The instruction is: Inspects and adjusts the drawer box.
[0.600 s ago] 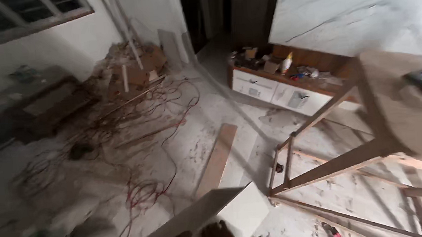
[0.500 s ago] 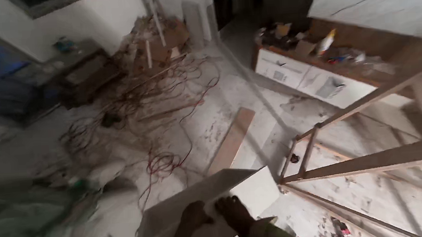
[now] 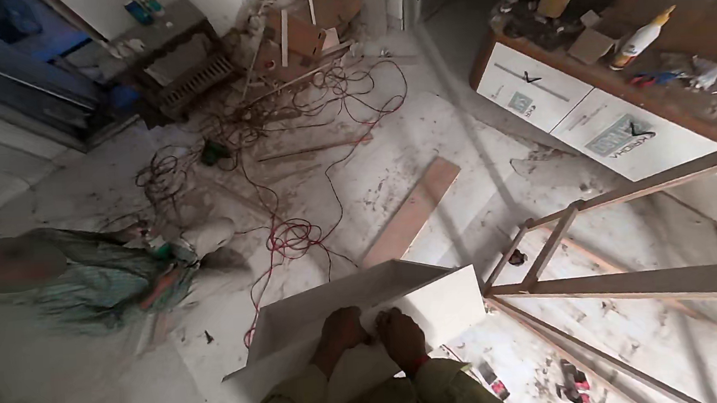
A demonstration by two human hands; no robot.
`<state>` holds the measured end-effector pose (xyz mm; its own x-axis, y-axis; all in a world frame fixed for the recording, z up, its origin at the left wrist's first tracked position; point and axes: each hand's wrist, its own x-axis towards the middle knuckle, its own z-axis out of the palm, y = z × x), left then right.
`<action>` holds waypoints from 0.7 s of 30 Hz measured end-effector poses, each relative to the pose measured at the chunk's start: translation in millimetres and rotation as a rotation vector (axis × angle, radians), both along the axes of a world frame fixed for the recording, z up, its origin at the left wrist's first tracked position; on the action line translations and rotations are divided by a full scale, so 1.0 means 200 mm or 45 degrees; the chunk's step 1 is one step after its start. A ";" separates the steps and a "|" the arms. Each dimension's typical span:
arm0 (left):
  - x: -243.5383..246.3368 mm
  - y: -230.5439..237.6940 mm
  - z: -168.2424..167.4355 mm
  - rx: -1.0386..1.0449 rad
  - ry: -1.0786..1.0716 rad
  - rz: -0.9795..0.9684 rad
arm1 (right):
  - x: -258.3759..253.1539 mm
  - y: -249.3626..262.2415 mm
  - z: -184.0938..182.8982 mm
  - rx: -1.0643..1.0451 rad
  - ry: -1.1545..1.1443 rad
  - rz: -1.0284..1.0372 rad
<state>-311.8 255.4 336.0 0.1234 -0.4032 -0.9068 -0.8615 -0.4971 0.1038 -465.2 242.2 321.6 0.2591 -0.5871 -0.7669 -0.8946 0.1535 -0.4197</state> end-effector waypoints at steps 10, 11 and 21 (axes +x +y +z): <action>-0.02 -0.01 0.00 0.019 -0.005 -0.034 | -0.08 -0.10 -0.02 -0.242 -0.134 0.825; -0.02 -0.01 0.00 0.014 -0.005 -0.035 | -0.06 -0.08 -0.01 -0.195 -0.082 0.695; -0.05 -0.02 -0.01 0.006 -0.010 -0.065 | -0.06 -0.06 0.05 -0.014 0.050 0.503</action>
